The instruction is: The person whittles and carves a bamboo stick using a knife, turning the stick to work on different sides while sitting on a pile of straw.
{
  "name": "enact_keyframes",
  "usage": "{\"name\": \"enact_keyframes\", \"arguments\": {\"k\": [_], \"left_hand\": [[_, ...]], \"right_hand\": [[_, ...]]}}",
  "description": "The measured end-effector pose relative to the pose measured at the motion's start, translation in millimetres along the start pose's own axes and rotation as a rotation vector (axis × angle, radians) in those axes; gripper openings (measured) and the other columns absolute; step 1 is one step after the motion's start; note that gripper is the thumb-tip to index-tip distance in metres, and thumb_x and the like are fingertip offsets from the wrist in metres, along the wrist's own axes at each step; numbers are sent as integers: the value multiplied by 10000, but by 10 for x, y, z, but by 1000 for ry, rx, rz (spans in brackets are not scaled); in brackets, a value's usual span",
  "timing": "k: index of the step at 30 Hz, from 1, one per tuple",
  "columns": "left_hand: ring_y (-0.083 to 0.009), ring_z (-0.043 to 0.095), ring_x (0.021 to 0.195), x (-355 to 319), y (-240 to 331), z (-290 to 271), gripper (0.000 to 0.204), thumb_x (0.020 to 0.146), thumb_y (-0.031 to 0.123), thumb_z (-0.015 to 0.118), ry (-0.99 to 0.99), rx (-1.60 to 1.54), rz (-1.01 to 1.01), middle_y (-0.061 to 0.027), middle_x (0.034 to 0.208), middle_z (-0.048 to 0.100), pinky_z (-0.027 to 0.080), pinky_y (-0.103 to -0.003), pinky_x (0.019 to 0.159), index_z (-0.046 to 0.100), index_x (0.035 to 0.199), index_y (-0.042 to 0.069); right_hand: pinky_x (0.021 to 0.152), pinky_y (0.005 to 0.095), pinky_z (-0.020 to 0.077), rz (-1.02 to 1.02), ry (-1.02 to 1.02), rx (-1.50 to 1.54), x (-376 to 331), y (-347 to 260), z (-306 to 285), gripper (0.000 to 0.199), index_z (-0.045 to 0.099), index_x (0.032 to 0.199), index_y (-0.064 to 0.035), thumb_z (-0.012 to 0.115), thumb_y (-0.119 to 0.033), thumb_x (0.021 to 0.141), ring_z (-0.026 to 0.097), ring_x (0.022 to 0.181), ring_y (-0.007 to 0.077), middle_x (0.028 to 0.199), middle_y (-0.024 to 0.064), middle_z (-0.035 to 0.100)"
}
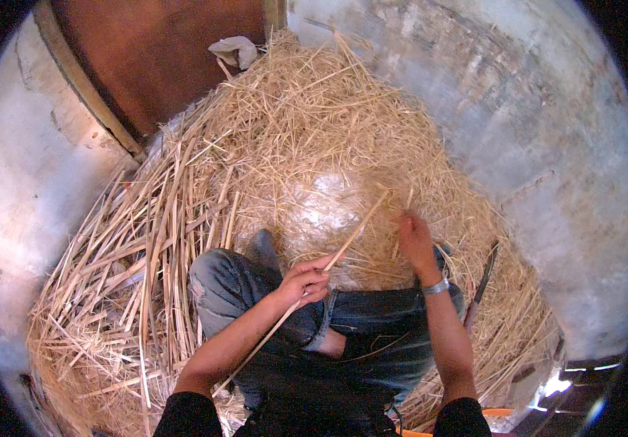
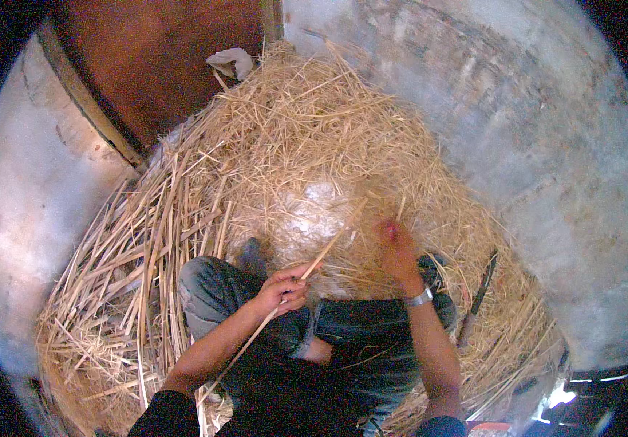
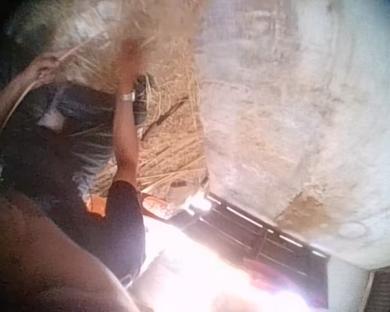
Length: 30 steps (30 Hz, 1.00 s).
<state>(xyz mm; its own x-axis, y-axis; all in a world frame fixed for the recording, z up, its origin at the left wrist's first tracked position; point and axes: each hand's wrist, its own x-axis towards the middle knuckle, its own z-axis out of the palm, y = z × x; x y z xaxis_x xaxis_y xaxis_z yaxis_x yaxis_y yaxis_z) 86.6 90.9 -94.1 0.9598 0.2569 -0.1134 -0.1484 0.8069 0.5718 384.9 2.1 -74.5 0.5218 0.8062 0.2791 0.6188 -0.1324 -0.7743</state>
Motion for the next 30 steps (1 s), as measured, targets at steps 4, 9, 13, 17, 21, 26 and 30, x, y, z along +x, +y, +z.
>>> {"name": "enact_keyframes", "arguments": {"k": [4, 9, 13, 17, 21, 26, 30], "left_hand": [[-63, 353, 409, -53, -45, -5, 538, 1020, 140, 479, 59, 333, 21, 49, 568, 387, 303, -227, 396, 332, 1535, 89], [-65, 387, 429, -61, 14, 139, 551, 1043, 203, 492, 104, 423, 7, 41, 569, 423, 321, -225, 403, 300, 1550, 107], [-64, 385, 435, -113, 62, 204, 563, 1042, 211, 503, 9, 478, 25, 44, 570, 415, 324, -225, 404, 291, 1551, 103], [-50, 358, 440, -147, -2, 99, 510, 1052, 180, 481, -6, 433, 66, 54, 574, 383, 308, -217, 407, 336, 1535, 101], [-36, 299, 434, -172, 12, 103, 478, 1060, 150, 462, -27, 282, 81, 69, 574, 330, 278, -213, 408, 363, 1527, 116], [-45, 269, 425, -163, -45, 104, 450, 1052, 140, 474, -46, 323, 125, 70, 569, 304, 260, -223, 394, 418, 1499, 141], [-56, 251, 418, -262, -43, -42, 419, 1041, 136, 495, 29, 313, 178, 65, 564, 288, 249, -235, 391, 486, 1459, 157]], "right_hand": [[716, 377, 472, 120, -285, -99, -317, -602, 499, 303, 626, 1051, -5, 591, -298, 984, 564, 770, 192, 847, 112, 622], [663, 355, 465, -23, 105, 27, -120, -495, 566, 303, 618, 1072, 0, 591, -289, 985, 548, 709, 178, 780, 77, 565], [629, 341, 445, 189, 128, 216, 403, -311, 173, 284, 594, 1071, -3, 518, -273, 1029, 506, 655, 158, 721, 43, 492], [588, 349, 430, 85, 172, 197, 513, -699, -52, 271, 584, 1021, -14, 468, -257, 1052, 474, 622, 138, 686, 18, 450], [554, 368, 429, -103, 172, -61, 510, -840, -182, 245, 576, 964, -37, 488, -252, 1043, 509, 585, 190, 665, 54, 494], [543, 396, 441, -158, 323, -303, 458, -842, -125, 237, 590, 926, -46, 537, -259, 1015, 553, 567, 287, 667, 154, 550], [481, 420, 440, -64, 51, -364, -22, -972, 273, 226, 632, 876, -55, 564, -236, 992, 571, 506, 336, 632, 174, 587]]}}
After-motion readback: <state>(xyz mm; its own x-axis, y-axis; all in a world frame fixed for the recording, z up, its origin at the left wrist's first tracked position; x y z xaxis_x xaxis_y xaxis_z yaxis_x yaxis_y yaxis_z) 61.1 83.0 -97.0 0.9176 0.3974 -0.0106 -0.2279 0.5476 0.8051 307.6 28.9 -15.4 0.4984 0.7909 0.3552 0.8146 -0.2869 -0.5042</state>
